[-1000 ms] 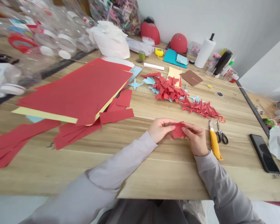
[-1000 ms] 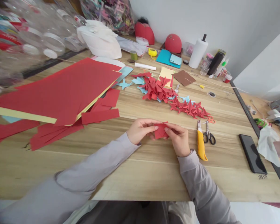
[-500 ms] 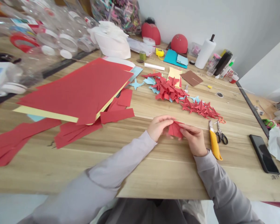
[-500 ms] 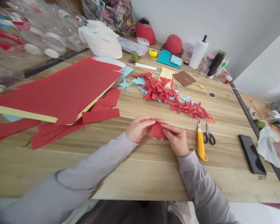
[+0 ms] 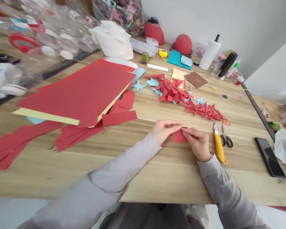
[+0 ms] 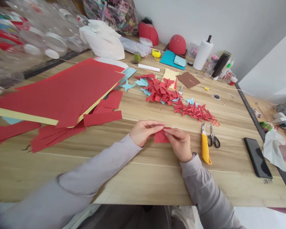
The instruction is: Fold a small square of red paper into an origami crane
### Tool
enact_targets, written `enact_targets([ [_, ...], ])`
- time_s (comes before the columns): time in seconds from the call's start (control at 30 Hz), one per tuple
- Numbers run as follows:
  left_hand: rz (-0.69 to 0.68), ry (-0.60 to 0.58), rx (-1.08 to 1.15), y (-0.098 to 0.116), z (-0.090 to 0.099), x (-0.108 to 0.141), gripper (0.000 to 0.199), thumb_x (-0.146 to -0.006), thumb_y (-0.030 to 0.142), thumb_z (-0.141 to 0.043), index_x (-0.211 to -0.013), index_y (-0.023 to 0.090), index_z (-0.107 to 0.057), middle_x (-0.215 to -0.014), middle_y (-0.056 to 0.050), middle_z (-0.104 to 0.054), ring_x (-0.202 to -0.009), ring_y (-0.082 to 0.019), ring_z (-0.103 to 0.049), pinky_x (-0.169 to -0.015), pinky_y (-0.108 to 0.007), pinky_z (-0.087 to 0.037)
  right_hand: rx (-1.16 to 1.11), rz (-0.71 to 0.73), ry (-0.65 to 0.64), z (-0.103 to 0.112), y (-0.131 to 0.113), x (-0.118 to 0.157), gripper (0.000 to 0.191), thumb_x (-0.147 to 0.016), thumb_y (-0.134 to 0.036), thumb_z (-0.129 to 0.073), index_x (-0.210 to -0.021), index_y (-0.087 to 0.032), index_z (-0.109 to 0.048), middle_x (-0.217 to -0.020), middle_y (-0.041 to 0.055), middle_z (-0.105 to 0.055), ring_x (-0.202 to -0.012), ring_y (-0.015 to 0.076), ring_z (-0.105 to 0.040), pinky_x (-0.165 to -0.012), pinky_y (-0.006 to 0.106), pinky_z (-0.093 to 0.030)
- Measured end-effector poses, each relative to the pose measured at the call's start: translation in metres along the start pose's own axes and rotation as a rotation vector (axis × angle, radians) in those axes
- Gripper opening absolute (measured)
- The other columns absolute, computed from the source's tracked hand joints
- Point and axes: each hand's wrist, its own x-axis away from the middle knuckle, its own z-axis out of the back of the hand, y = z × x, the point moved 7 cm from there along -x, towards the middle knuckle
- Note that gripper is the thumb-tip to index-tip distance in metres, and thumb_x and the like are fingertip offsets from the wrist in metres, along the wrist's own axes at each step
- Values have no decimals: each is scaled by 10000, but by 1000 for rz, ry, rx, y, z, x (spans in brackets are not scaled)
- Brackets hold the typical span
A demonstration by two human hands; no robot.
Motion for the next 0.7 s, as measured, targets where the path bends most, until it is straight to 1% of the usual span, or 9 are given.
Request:
enact_targets([
  [0.13, -44, 10, 73, 4, 2, -1, 386, -467, 270, -807, -814, 140, -701, -705, -39, -700, -670, -155, -638, -678, -295, -516, 11, 48, -53, -3, -6, 0, 184, -749, -169, -622, -860, -278, -720, -782, 16, -696, -720, 149, -613, -656, 282, -492],
  [0.23, -72, 37, 89, 8, 4, -1, 440, -454, 229, -813, -866, 133, -691, -669, -27, -692, -660, -143, -636, -701, -289, -509, 10, 69, -79, -6, -7, 0, 191, -750, -157, -617, -867, -271, -717, -771, 13, -684, -700, 139, -598, -645, 274, -478],
  [0.3, -88, 46, 88, 10, 4, 0, 456, -461, 223, -809, -891, 131, -686, -691, -34, -697, -675, -149, -640, -714, -300, -510, 22, 52, -60, -6, -5, 1, 193, -744, -164, -621, -890, -255, -707, -783, 16, -686, -681, 135, -593, -627, 269, -477],
  [0.37, -106, 33, 66, 12, 3, 1, 411, -467, 228, -804, -848, 123, -692, -728, -52, -705, -699, -159, -645, -742, -318, -509, 54, 13, -20, -4, 0, 2, 187, -735, -184, -629, -905, -230, -693, -794, 23, -689, -646, 130, -586, -599, 263, -476],
  [0.43, -123, 16, 19, 13, 0, 1, 356, -464, 229, -802, -782, 109, -697, -741, -66, -707, -706, -165, -645, -762, -329, -507, 87, -21, 11, -3, 5, 3, 151, -729, -205, -634, -873, -204, -679, -775, 26, -685, -609, 122, -573, -576, 255, -471],
  [0.5, -128, 20, -18, 13, 0, 1, 362, -457, 227, -802, -780, 103, -697, -738, -71, -705, -703, -167, -642, -753, -330, -508, 90, -41, 15, -3, 7, 4, 99, -727, -219, -635, -818, -191, -662, -727, 19, -668, -584, 114, -555, -563, 247, -463],
  [0.6, -124, 51, -20, 13, 3, 1, 446, -455, 225, -800, -869, 105, -688, -742, -69, -702, -703, -169, -639, -718, -319, -511, -17, -83, -14, -3, 8, 5, 121, -728, -245, -638, -837, -194, -623, -746, 20, -647, -605, 114, -558, -575, 246, -469],
  [0.7, -118, 52, -23, 14, 4, 1, 494, -457, 235, -799, -918, 106, -677, -722, -62, -696, -687, -168, -640, -695, -311, -515, -199, -161, -114, -12, 6, 5, 243, -731, -294, -643, -942, -210, -556, -830, 29, -645, -661, 127, -590, -600, 260, -494],
])
